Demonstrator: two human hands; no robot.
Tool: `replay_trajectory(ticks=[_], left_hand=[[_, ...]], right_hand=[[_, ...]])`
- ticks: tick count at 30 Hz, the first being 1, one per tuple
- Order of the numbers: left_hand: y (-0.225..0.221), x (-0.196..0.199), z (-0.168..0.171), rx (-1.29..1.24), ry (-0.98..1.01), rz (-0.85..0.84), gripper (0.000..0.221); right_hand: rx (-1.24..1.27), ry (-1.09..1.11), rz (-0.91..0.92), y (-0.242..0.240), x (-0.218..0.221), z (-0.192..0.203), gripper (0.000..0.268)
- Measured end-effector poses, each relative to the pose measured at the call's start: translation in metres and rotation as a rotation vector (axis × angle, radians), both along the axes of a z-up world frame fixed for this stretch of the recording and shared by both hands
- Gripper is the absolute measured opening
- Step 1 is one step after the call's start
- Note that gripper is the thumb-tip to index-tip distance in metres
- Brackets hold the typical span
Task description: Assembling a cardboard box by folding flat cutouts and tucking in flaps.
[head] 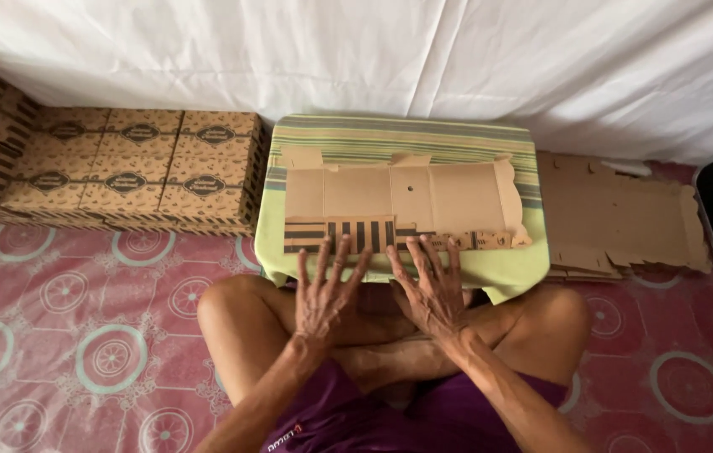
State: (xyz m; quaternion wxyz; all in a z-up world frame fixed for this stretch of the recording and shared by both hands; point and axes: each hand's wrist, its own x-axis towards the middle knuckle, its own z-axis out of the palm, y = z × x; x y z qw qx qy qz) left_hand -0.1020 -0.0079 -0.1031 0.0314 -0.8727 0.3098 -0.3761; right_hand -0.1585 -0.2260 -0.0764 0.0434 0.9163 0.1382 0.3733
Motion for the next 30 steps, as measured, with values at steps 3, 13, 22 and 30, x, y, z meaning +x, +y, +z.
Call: replay_trajectory(ticks=[3, 13, 22, 30], left_hand=[[0.024, -0.004, 0.016, -0.034, 0.174, -0.043, 0.076], [0.08, -0.004, 0.058, -0.115, 0.271, 0.046, 0.06], [0.016, -0.012, 0.052, -0.187, 0.258, -0.009, 0.063], [-0.014, -0.02, 0.071, -0.064, 0.357, -0.041, 0.089]], right_hand=[[-0.047, 0.042, -0.017, 0.004, -0.007, 0.017, 0.075], [-0.067, 0.068, -0.042, 0.005, -0.004, 0.014, 0.086], [0.027, 0.03, -0.013, 0.011, -0.01, 0.018, 0.067], [0.015, 0.074, -0.003, -0.016, -0.018, 0.021, 0.11]])
